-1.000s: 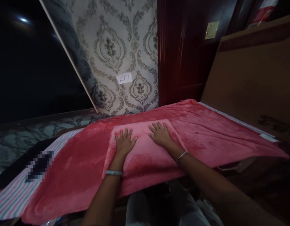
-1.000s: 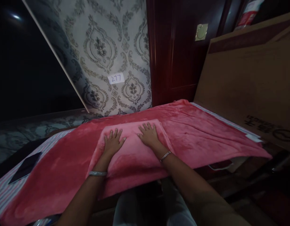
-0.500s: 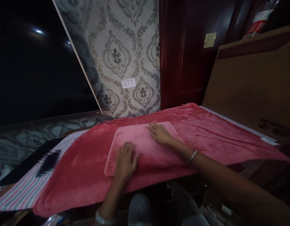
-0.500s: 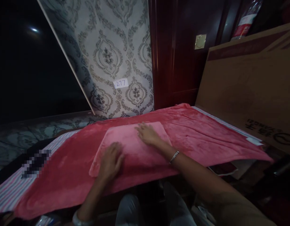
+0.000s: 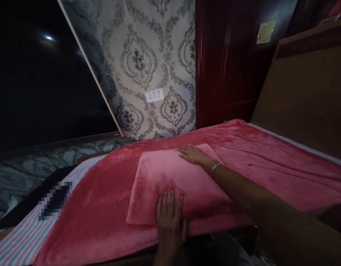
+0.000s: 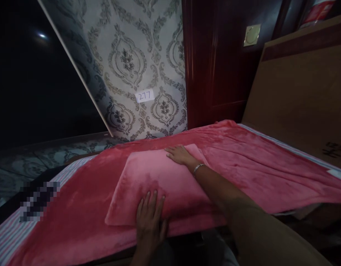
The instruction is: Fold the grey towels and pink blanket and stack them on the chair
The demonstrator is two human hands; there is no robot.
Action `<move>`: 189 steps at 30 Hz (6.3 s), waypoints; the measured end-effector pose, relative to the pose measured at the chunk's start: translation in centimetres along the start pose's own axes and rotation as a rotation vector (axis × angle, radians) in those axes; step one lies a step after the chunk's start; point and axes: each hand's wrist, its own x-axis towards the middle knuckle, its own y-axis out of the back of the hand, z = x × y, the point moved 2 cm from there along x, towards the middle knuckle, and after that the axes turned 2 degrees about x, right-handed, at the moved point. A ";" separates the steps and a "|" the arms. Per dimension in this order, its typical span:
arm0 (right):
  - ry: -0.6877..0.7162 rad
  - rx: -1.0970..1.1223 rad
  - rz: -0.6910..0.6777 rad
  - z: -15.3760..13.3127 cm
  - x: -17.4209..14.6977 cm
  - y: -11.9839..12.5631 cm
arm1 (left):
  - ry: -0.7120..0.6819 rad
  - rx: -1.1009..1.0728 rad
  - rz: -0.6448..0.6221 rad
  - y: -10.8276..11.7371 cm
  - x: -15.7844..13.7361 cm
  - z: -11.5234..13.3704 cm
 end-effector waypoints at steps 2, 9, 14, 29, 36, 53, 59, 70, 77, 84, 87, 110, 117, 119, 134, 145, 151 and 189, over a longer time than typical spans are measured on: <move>-0.019 0.043 0.053 0.6 0.2 -0.4 | 0.011 -0.007 0.002 -0.2 -0.2 0.0; -0.110 -0.017 0.020 -0.6 -0.1 0.2 | 0.015 0.000 0.006 -0.3 0.0 0.4; 0.135 -0.033 0.017 -7.3 -0.9 1.0 | -0.003 -0.007 -0.026 1.4 0.8 0.1; 0.244 0.129 -0.106 -7.5 7.1 -3.3 | 0.195 0.090 -0.065 0.5 -0.7 -1.9; 0.058 0.122 -0.083 -7.5 7.4 -2.4 | 0.205 0.088 -0.072 0.4 -0.7 -1.9; 0.534 0.028 -0.211 -14.5 6.8 -3.9 | 0.383 0.181 -0.116 2.7 -1.1 -5.0; 0.184 0.162 -0.133 -11.5 10.2 -4.3 | 0.359 0.168 -0.085 2.1 -1.7 -5.5; 0.411 0.167 -0.043 -11.0 0.5 0.4 | 0.326 0.215 -0.087 3.0 -0.7 -5.9; 0.480 0.103 -0.160 -7.4 -8.8 1.7 | 0.088 0.030 -0.048 2.4 3.0 0.3; 0.127 -0.033 -0.064 2.8 -5.6 1.7 | 0.101 -0.038 -0.096 -1.0 2.2 4.1; -0.073 0.055 -0.025 7.0 -4.2 0.6 | 0.066 0.000 -0.108 -1.1 1.8 3.4; 0.043 0.104 -0.034 -0.5 -12.6 1.5 | -0.122 -0.060 -0.246 -0.9 4.7 11.5; -0.257 0.164 0.065 6.3 -12.7 0.1 | -0.167 -0.001 -0.260 -3.0 2.6 12.2; -0.321 0.218 0.108 7.8 -12.4 -0.5 | -0.159 0.007 -0.263 -3.0 2.7 12.1; -0.407 0.733 0.341 5.0 -22.0 -0.7 | 0.011 -0.083 -0.176 4.5 5.6 1.5; -0.327 0.786 0.503 4.8 -21.1 -1.9 | 0.663 -0.291 -0.287 4.2 3.5 -10.7; -0.405 0.716 0.460 5.1 -22.9 -1.5 | 0.711 -0.457 -0.242 3.7 2.6 -11.6; -0.238 0.057 0.505 -1.6 -21.4 2.4 | 0.377 0.134 -0.322 5.4 4.0 -4.7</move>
